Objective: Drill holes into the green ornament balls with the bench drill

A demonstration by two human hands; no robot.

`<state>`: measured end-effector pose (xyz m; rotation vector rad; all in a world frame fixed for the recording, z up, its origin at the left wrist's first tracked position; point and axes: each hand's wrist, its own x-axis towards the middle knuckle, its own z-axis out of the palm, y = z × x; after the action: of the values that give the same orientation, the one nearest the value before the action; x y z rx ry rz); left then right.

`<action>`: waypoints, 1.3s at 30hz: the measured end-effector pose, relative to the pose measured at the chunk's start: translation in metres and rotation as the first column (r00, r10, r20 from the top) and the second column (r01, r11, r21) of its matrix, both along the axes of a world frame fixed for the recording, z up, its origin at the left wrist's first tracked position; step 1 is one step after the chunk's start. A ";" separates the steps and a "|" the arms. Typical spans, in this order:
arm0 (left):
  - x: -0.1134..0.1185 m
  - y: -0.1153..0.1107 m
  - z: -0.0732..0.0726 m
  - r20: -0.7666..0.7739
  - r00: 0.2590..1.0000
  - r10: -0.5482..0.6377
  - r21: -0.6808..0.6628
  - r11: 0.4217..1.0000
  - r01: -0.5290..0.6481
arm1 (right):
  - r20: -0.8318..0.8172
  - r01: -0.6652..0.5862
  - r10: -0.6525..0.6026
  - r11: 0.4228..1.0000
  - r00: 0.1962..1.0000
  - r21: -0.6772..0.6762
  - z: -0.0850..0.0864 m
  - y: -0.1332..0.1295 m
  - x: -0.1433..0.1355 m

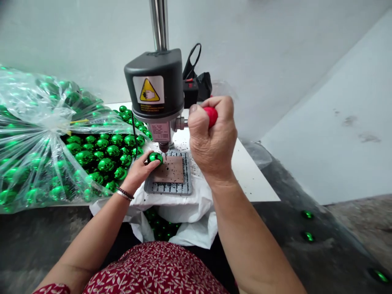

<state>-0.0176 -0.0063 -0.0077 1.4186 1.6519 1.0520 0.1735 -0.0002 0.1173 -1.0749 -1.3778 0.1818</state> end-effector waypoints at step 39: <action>0.019 0.001 -0.015 -0.296 0.937 -0.187 0.112 0.967 0.229 | -0.050 -0.016 0.018 0.999 0.999 0.050 0.012 0.002 0.000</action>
<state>0.0010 -0.0054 -0.0223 1.8701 1.5983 0.8935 0.1731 0.0020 0.1297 -1.0112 -1.3395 0.1850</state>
